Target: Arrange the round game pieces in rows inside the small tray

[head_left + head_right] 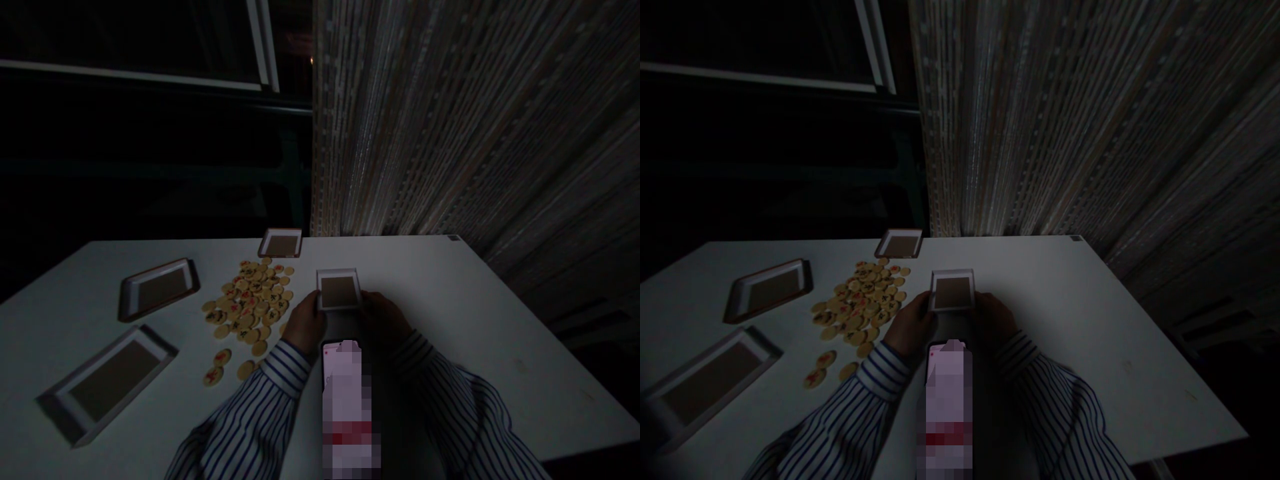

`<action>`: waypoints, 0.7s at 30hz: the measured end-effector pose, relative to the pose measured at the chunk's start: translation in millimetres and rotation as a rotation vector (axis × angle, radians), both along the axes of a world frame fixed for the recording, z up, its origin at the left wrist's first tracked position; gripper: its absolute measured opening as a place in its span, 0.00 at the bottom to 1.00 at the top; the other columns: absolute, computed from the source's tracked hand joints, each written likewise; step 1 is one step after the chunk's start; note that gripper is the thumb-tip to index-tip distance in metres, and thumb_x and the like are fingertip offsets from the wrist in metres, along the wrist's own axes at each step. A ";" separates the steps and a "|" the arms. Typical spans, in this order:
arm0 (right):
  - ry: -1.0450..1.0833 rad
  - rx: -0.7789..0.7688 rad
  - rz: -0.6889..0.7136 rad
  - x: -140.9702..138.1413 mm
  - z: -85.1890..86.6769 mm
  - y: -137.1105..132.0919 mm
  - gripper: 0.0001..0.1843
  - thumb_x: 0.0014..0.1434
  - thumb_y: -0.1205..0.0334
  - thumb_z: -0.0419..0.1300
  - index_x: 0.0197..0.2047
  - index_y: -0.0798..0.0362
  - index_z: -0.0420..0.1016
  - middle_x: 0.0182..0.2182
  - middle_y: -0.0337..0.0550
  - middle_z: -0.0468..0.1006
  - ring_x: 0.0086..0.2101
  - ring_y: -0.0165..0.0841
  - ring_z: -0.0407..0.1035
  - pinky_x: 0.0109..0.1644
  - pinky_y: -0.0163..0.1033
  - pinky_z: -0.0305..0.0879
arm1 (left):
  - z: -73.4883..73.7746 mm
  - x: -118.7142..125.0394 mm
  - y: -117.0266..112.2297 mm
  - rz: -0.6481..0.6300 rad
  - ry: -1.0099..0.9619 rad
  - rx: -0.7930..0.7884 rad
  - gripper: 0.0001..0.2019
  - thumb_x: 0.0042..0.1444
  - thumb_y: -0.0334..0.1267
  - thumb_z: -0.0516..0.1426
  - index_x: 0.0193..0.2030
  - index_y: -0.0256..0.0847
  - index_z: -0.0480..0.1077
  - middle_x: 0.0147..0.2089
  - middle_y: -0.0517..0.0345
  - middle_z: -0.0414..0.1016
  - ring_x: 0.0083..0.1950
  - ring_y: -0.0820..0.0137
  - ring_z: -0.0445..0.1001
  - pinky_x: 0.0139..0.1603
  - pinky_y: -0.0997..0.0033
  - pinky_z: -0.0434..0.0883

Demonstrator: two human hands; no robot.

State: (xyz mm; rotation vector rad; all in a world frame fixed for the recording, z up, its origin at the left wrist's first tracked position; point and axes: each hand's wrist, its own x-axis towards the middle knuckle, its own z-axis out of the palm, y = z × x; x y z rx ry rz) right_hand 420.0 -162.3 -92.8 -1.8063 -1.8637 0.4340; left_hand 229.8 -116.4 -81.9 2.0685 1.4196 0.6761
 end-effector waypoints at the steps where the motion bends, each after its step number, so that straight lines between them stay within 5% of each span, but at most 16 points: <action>1: 0.002 0.002 0.005 0.1 0.1 0.0 0.19 0.59 0.57 0.50 0.53 0.47 0.66 0.45 0.45 0.73 0.43 0.35 0.68 0.45 0.39 0.62 | 0.3 0.3 -0.1 0.001 0.001 -0.004 0.22 0.49 0.26 0.51 0.53 0.35 0.63 0.51 0.45 0.72 0.52 0.62 0.70 0.52 0.61 0.67; 15: -0.016 0.011 -0.015 -1.3 -0.1 -0.2 0.20 0.58 0.57 0.51 0.54 0.48 0.66 0.44 0.46 0.73 0.43 0.35 0.68 0.45 0.38 0.62 | -2.3 0.1 0.1 -0.013 -0.015 -0.014 0.23 0.49 0.26 0.50 0.54 0.33 0.62 0.52 0.45 0.71 0.54 0.63 0.69 0.54 0.62 0.65; 21: 0.029 0.076 -0.119 1.5 -8.9 2.1 0.23 0.56 0.57 0.53 0.55 0.53 0.65 0.44 0.48 0.73 0.34 0.33 0.69 0.40 0.39 0.65 | 6.0 -6.1 -3.9 0.017 -0.021 -0.009 0.23 0.50 0.27 0.50 0.55 0.31 0.61 0.53 0.43 0.70 0.54 0.63 0.68 0.54 0.63 0.66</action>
